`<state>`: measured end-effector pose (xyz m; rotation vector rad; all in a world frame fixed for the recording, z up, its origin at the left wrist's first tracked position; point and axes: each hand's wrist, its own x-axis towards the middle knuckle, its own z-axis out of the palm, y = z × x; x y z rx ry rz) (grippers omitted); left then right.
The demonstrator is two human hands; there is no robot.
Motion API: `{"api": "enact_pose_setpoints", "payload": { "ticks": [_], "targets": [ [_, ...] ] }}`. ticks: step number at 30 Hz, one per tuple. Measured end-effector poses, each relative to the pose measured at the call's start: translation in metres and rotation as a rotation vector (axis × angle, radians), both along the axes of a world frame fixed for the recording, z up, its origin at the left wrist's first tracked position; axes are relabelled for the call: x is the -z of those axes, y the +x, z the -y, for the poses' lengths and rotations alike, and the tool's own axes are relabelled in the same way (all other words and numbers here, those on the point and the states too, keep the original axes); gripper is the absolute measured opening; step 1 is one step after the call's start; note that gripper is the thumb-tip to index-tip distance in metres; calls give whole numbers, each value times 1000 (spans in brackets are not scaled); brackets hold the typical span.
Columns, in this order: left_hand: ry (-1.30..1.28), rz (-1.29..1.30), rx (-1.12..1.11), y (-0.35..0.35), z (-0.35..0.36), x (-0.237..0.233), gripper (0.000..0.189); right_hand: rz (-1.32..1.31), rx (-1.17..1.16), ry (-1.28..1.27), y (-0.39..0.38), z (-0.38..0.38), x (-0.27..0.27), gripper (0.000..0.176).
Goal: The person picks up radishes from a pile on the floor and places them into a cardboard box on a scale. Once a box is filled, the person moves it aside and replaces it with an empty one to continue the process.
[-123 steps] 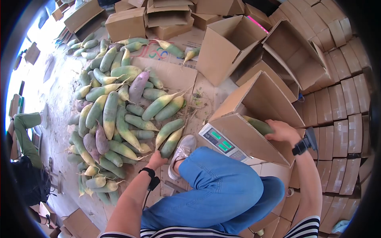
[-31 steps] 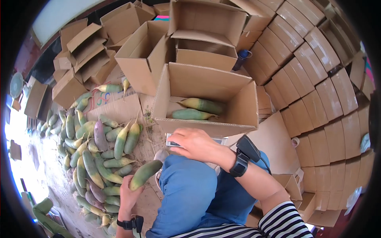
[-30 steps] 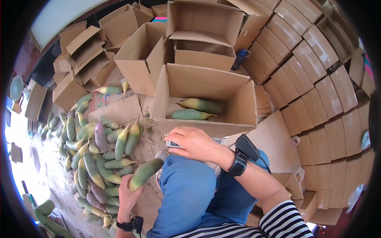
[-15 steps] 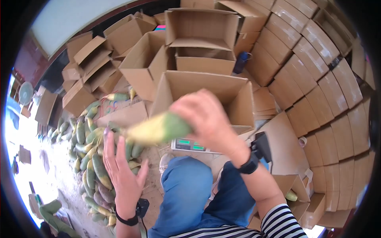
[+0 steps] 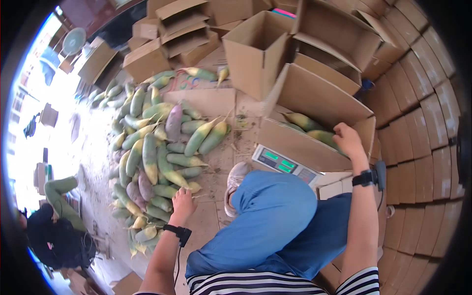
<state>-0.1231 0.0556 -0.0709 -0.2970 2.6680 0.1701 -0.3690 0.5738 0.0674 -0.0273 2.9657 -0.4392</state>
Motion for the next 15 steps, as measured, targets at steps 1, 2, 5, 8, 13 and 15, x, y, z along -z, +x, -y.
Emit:
{"api": "enact_pose_setpoints", "payload": {
  "ticks": [1,2,5,8,13,15],
  "targets": [
    [-5,4,-26,7,7,6,56,-89,19,-103,2,9,-9,23],
    [22,-42,-82,11,13,13,55,-122,-5,-119,3,19,-18,22],
    [75,-161,-198,15,31,24,54,-197,-86,-168,10,51,-34,20],
    [-60,-440,-287,9,63,27,57,-243,-144,-186,19,81,-43,19],
    [-268,-597,-472,4,124,21,59,-267,-170,-172,23,99,-48,20],
    [-240,-407,-805,9,141,17,59,-252,-163,-179,21,99,-47,21]
  ]
}}
